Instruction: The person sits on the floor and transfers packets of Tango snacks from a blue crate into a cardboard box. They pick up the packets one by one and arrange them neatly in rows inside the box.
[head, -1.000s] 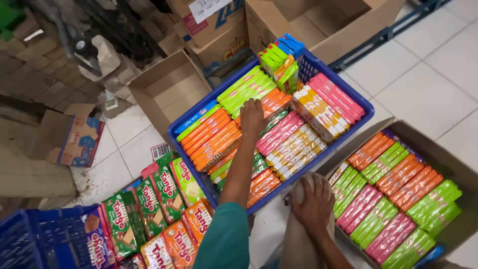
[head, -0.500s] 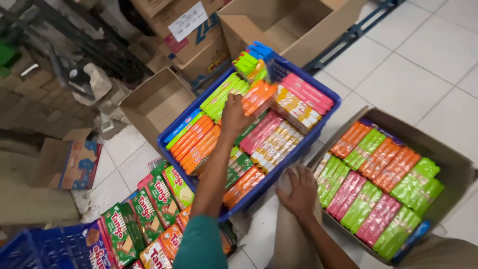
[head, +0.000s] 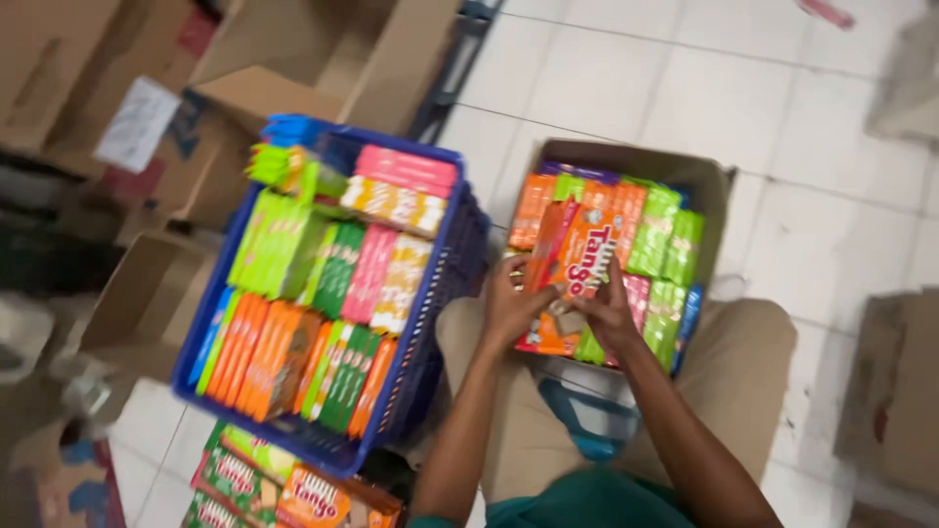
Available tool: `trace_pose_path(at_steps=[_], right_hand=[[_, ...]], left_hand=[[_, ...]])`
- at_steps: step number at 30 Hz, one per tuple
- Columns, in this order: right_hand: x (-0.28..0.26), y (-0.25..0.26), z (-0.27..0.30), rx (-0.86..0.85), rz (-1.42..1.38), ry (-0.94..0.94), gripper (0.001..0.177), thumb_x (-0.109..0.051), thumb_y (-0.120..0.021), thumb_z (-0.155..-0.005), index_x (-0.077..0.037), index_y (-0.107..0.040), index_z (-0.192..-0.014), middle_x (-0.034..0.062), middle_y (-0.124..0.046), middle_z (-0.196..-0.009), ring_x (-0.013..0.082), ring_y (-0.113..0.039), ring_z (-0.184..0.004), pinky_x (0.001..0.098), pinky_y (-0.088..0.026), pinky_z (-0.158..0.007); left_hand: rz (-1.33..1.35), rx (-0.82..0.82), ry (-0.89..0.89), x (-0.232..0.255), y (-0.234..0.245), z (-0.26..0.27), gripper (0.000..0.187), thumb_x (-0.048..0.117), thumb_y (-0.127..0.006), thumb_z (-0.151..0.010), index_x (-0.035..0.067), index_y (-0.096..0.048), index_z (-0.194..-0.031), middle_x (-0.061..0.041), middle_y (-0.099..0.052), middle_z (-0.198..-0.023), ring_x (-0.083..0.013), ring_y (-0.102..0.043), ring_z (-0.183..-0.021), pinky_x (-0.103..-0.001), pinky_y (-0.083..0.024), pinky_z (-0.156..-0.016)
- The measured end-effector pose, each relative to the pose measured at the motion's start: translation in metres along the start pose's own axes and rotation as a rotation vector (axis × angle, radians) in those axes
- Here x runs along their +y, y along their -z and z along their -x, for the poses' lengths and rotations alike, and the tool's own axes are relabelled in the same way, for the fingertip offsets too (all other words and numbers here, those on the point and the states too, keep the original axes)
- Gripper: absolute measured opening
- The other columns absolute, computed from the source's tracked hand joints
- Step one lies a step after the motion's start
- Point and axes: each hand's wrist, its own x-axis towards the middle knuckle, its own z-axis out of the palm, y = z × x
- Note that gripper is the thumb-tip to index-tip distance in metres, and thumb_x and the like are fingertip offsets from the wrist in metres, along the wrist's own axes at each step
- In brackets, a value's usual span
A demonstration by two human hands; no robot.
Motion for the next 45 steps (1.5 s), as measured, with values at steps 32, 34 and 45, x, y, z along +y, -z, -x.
trace_pose_path(at_steps=[32, 34, 45], right_hand=[[-0.02, 0.199, -0.095, 0.678, 1.949, -0.149, 0.067, -0.047, -0.045, -0.11, -0.02, -0.024, -0.167, 0.0359, -0.019, -0.158, 0.0575, -0.033, -0.135, 0.0692, -0.04, -0.102], [-0.021, 0.197, -0.089, 0.621, 1.925, -0.206, 0.071, -0.05, -0.043, -0.109, -0.018, -0.02, -0.168, 0.033, -0.006, -0.167, 0.0571, -0.021, -0.149, 0.0706, -0.035, -0.111], [0.021, 0.11, -0.04, 0.258, 1.875, 0.195, 0.041, -0.045, -0.063, -0.098, -0.015, -0.073, -0.123, 0.0136, -0.075, -0.104, 0.0341, -0.072, -0.103, 0.0532, -0.049, -0.099]], left_hand=[[-1.207, -0.096, -0.669, -0.089, 0.017, 0.007, 0.048, 0.052, -0.074, -0.087, 0.006, -0.069, -0.099, -0.014, -0.068, -0.102, -0.0327, -0.065, -0.095, -0.043, -0.053, -0.074], [-1.201, -0.066, -0.658, -0.093, 0.015, 0.007, 0.047, 0.052, -0.075, -0.086, 0.006, -0.07, -0.097, -0.014, -0.069, -0.102, -0.0339, -0.066, -0.097, -0.044, -0.054, -0.075], [-1.047, 0.182, -0.896, -0.091, 0.007, 0.004, 0.03, 0.039, -0.073, -0.083, 0.01, -0.073, -0.092, -0.008, -0.068, -0.09, -0.0284, -0.071, -0.08, -0.04, -0.054, -0.063]])
